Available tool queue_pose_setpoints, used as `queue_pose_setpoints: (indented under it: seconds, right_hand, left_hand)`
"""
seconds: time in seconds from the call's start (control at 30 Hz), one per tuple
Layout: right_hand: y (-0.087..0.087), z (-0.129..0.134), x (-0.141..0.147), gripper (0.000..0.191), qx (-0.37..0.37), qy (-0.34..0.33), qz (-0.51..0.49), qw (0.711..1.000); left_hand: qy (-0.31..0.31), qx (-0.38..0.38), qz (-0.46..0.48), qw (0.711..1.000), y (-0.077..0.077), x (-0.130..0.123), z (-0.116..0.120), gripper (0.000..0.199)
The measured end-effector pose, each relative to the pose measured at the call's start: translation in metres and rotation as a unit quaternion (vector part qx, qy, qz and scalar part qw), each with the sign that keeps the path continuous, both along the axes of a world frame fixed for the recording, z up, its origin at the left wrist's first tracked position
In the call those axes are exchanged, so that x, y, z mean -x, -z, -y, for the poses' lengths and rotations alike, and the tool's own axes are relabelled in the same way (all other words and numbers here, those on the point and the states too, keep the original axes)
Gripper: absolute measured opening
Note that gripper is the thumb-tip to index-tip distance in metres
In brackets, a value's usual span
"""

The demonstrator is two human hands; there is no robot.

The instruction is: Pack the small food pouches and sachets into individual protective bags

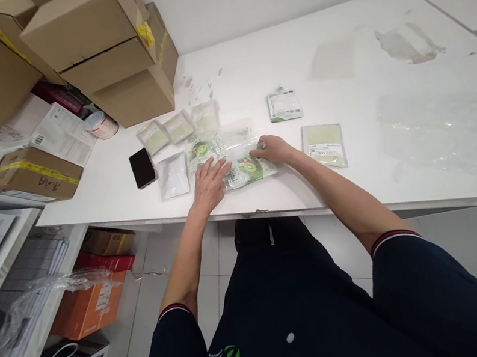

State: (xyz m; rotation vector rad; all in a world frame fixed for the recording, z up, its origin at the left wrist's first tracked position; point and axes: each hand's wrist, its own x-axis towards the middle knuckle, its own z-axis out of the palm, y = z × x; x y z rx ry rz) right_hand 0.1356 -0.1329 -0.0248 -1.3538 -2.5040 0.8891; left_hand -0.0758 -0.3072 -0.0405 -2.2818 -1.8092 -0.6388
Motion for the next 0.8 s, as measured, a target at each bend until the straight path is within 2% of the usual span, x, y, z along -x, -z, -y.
queue_pose_setpoints:
  seconds: [0.1, 0.17, 0.23, 0.3, 0.37, 0.43, 0.5, 0.57, 0.63, 0.7, 0.8]
  right_hand:
    - [-0.011, 0.016, -0.016, 0.041, 0.042, -0.011, 0.033, 0.999]
    - [-0.016, 0.035, -0.041, 0.047, 0.084, -0.014, 0.031, 0.996]
    - [-0.02, 0.055, -0.074, 0.057, 0.11, -0.004, -0.011, 0.994]
    - [-0.02, 0.072, -0.108, 0.056, 0.094, -0.011, -0.105, 0.99]
    - [-0.019, 0.084, -0.135, 0.056, 0.097, -0.082, -0.192, 0.973]
    - [-0.018, 0.091, -0.149, 0.059, 0.13, -0.158, -0.221, 0.954]
    - [-0.015, 0.095, -0.146, 0.061, 0.153, -0.156, -0.203, 0.955]
    - [-0.011, 0.094, -0.132, 0.048, 0.134, -0.073, -0.182, 0.971]
    - [-0.007, 0.089, -0.113, 0.033, 0.088, 0.019, -0.162, 0.983]
    - [-0.002, 0.081, -0.096, 0.029, 0.047, 0.07, -0.141, 0.986]
    - [0.003, 0.072, -0.079, 0.024, 0.02, 0.091, -0.111, 0.99]
  left_hand:
    - [0.064, -0.006, 0.045, 0.997, 0.005, -0.011, 0.0, 0.043]
    - [0.109, -0.01, 0.09, 0.99, 0.011, -0.025, 0.013, 0.037]
    - [0.135, -0.015, 0.141, 0.981, 0.016, -0.04, 0.032, 0.035]
    - [0.138, -0.011, 0.193, 0.971, 0.019, -0.055, 0.05, 0.035]
    - [0.117, 0.004, 0.245, 0.962, 0.017, -0.064, 0.061, 0.033]
    - [0.065, 0.034, 0.298, 0.952, 0.013, -0.068, 0.061, 0.029]
    - [-0.005, 0.081, 0.345, 0.935, 0.008, -0.069, 0.054, 0.027]
    - [-0.075, 0.116, 0.388, 0.911, 0.004, -0.067, 0.04, 0.03]
    - [-0.126, 0.121, 0.419, 0.891, 0.0, -0.066, 0.025, 0.033]
    - [-0.161, 0.104, 0.431, 0.882, -0.003, -0.065, 0.011, 0.032]
    - [-0.207, 0.096, 0.409, 0.883, -0.006, -0.065, -0.005, 0.029]
